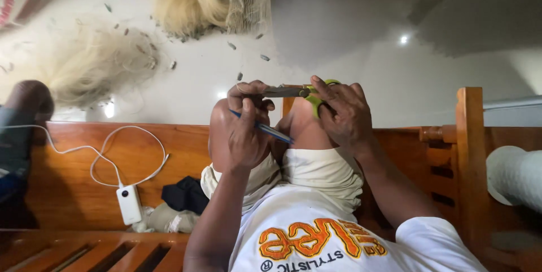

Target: Repairing a fishing net using a netting needle and scissors while seated on a bench.

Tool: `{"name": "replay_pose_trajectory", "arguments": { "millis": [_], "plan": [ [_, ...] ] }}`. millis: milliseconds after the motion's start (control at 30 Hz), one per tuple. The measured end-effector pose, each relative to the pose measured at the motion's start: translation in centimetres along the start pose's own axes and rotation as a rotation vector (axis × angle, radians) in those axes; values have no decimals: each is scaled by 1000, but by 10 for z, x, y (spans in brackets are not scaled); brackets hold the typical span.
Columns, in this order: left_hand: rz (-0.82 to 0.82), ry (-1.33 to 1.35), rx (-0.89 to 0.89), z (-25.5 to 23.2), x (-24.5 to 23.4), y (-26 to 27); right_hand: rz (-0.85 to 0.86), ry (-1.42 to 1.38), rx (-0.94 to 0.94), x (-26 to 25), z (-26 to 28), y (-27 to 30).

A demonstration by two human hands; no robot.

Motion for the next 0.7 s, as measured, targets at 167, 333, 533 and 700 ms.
{"name": "replay_pose_trajectory", "arguments": {
  "millis": [167, 333, 533, 700],
  "plan": [
    [83, -213, -11, -24, 29, -9, -46, -55, 86, -11, -10, 3],
    [81, -441, -47, -26, 41, -8, -49, -42, 78, -13, -20, 11],
    [-2, -292, -48, 28, 36, 5, -32, -73, 60, -18, -22, 8],
    [-10, -164, -59, 41, 35, 9, -28, -84, 34, -12, -30, 13]
  ]
}}
Point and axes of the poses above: each hand's wrist, its own y-axis away from the middle knuckle, its own x-axis out of the palm, z = x × y, the point moved 4 cm from there along -y, towards the middle knuckle, and after that the axes turned 1 degree about -x, right-handed, at the moved point
